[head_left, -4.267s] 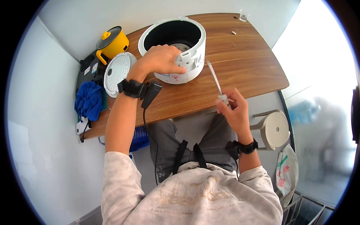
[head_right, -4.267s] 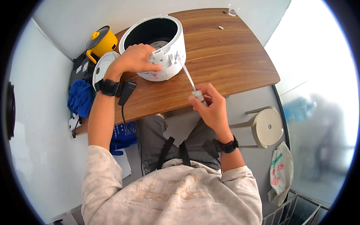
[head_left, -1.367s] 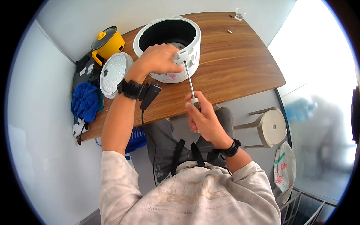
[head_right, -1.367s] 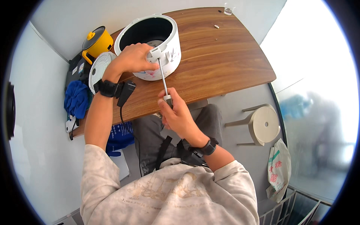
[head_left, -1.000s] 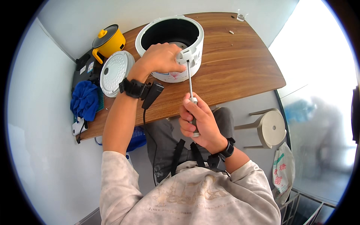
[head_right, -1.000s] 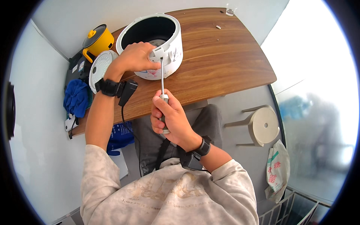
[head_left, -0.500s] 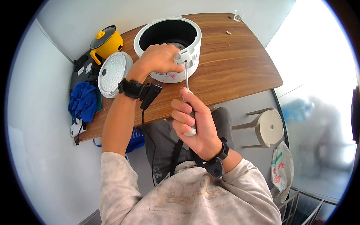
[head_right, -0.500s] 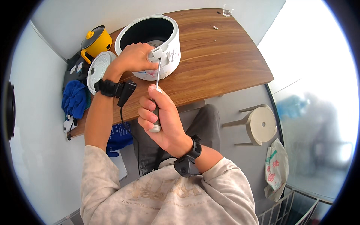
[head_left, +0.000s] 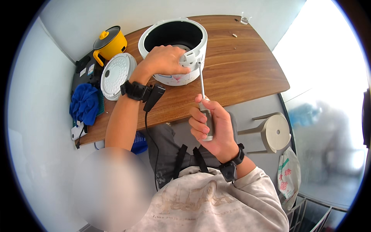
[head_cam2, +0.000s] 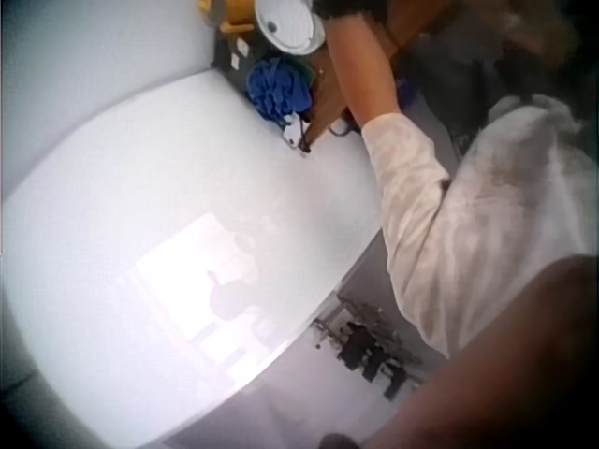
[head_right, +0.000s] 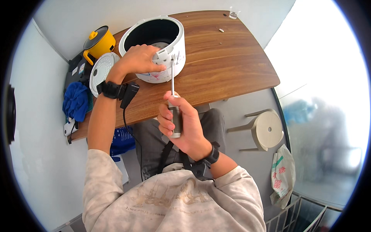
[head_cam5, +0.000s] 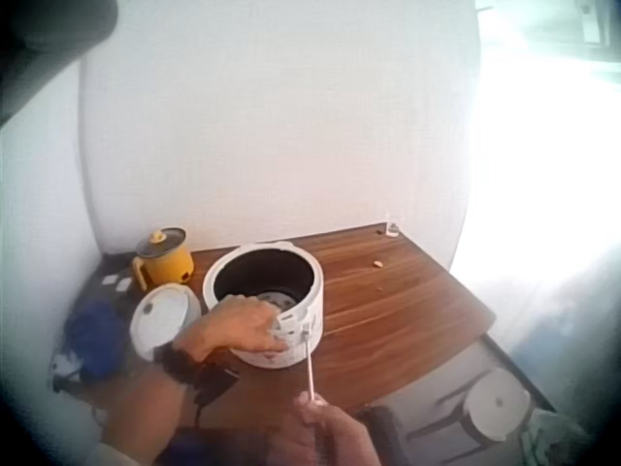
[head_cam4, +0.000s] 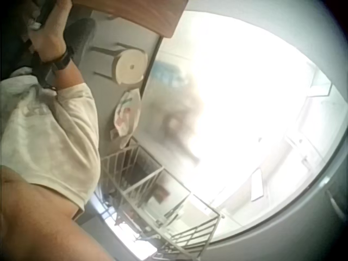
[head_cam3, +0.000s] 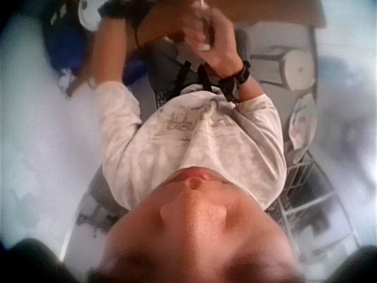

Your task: The person uses a screwdriver to remove screws from a white rice cooker and its lid, then wipes the table with a blue cloth. They continue to unscrew and remove small plastic components from the lid, placing them on the table.

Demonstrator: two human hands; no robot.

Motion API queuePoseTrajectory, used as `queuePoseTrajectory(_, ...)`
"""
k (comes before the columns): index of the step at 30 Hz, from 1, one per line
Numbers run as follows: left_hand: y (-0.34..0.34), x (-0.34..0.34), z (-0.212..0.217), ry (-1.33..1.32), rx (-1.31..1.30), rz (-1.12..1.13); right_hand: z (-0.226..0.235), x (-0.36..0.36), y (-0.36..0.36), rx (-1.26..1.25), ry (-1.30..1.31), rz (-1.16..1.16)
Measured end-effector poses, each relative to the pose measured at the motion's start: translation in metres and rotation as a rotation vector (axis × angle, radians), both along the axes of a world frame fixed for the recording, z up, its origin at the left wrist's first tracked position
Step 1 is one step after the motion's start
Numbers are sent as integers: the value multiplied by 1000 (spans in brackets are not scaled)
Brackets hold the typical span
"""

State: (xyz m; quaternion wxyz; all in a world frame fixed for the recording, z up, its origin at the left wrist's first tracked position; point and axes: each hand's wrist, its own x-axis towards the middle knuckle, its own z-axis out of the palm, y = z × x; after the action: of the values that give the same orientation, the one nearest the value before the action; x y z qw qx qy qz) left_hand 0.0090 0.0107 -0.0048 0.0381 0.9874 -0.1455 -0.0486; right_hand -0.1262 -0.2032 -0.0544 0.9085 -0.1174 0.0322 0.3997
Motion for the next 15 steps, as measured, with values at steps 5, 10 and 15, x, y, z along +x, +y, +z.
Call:
queuePoseTrajectory(5,-1,-8,7,0,-42,-32,-15,15,-26,-446,-322,-74)
queuePoseTrajectory(10,1,-12,-3,-138,-127,-46,-54,59,-53,-1375,-930,-417)
queuePoseTrajectory(15,-3,-29,-2,-243,-252,-53,-84,107,-90,-1894,-1331,-615)
